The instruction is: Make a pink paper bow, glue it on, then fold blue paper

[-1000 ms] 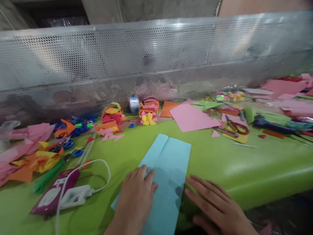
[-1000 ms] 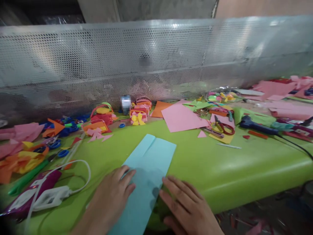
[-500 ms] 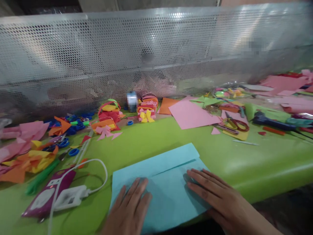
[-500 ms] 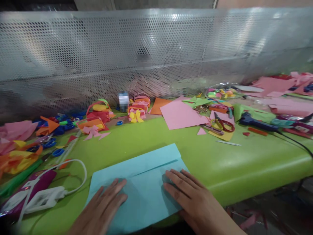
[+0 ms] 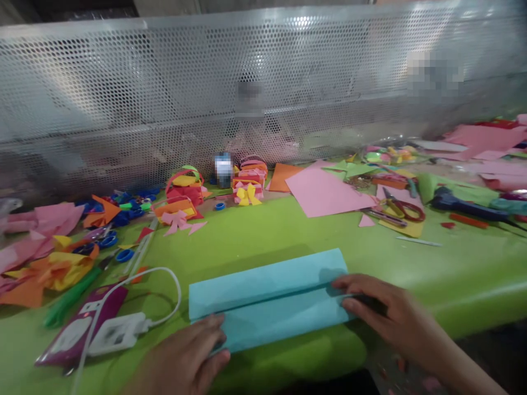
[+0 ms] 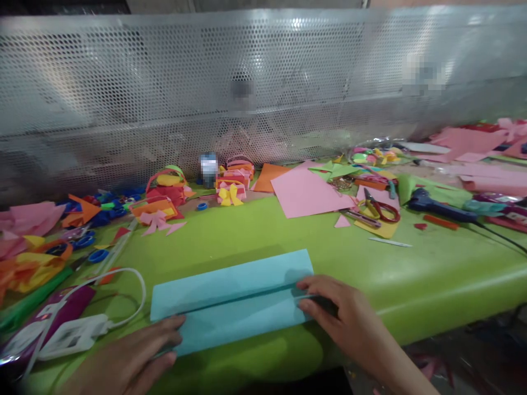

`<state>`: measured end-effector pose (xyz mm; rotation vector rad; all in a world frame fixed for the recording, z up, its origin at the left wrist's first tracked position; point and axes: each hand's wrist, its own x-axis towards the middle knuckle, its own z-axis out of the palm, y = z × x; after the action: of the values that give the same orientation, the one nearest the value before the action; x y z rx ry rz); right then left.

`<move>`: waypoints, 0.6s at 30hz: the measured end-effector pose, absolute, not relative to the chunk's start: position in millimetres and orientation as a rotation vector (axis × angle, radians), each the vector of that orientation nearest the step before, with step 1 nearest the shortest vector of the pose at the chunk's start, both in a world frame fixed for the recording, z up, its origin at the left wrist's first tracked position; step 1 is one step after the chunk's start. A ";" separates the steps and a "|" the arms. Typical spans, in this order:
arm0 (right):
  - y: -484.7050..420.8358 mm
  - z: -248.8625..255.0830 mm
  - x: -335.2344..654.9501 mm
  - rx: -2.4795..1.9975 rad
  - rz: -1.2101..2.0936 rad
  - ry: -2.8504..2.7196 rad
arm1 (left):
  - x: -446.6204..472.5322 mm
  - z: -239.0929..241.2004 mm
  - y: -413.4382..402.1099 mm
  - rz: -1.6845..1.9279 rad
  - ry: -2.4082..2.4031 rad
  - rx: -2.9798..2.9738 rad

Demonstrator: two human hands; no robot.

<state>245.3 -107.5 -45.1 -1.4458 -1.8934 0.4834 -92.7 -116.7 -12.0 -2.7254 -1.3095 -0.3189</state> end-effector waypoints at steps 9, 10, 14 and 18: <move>-95.3 -54.1 234.1 -1.649 0.163 -1.841 | -98.9 -8.0 -109.2 -0.469 -1.757 -2.616; -95.2 -55.4 233.6 -1.653 0.144 -1.846 | -98.4 -9.5 -108.2 -0.482 -1.757 -2.597; -95.3 -59.9 233.0 -1.681 0.082 -1.863 | -99.6 -18.2 -104.7 -0.500 -1.765 -2.550; -96.1 -63.5 231.5 -1.725 0.045 -1.883 | -101.1 -24.5 -101.9 -0.507 -1.791 -2.522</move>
<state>231.5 -96.1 -63.5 -1.7248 -1.8826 0.0447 -101.1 -101.9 -24.5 -2.5220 -1.7909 -0.5069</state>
